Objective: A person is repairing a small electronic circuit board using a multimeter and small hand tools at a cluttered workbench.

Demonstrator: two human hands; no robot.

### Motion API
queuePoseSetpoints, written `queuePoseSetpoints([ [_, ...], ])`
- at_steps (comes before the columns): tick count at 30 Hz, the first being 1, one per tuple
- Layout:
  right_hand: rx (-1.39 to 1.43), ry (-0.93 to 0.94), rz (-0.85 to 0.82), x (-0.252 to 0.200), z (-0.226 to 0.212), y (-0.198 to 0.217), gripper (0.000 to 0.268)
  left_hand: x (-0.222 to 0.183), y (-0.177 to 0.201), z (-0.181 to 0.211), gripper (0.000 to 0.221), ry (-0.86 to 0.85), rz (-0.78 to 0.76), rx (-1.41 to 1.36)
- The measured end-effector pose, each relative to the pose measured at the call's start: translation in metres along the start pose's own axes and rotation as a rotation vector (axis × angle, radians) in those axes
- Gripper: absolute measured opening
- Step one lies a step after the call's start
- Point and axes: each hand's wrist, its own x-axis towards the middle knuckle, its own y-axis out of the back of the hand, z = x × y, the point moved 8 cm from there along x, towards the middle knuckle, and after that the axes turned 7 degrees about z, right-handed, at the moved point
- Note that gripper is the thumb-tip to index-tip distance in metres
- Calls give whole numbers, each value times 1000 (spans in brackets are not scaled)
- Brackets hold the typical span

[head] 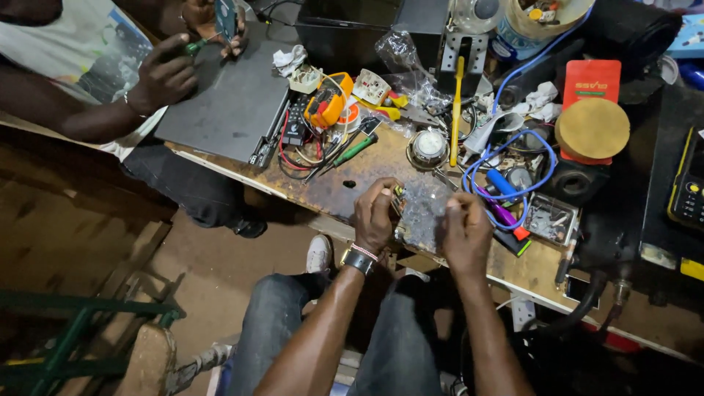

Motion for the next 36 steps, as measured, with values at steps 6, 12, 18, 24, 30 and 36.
queuePoseSetpoints([
  [6, 219, -187, -202, -14, 15, -35, 17, -5, -15, 0, 33, -58, -206, 139],
  [12, 83, -65, -201, -12, 9, -34, 19, -11, -23, 2, 34, -97, -260, 189],
  [18, 147, 41, -29, -8, -7, -20, 18, -11, -19, 13, 20, -206, -184, 237],
  [24, 225, -49, 196, -5, 20, 2, 16, -14, -14, 6, 24, -79, -135, 190],
  [30, 111, 19, 8, -10, 5, -12, 19, -13, -14, -5, 22, -89, -180, 206],
  [36, 180, -133, -26, -10, 19, -17, 16, -10, -17, -5, 28, -89, -180, 224],
])
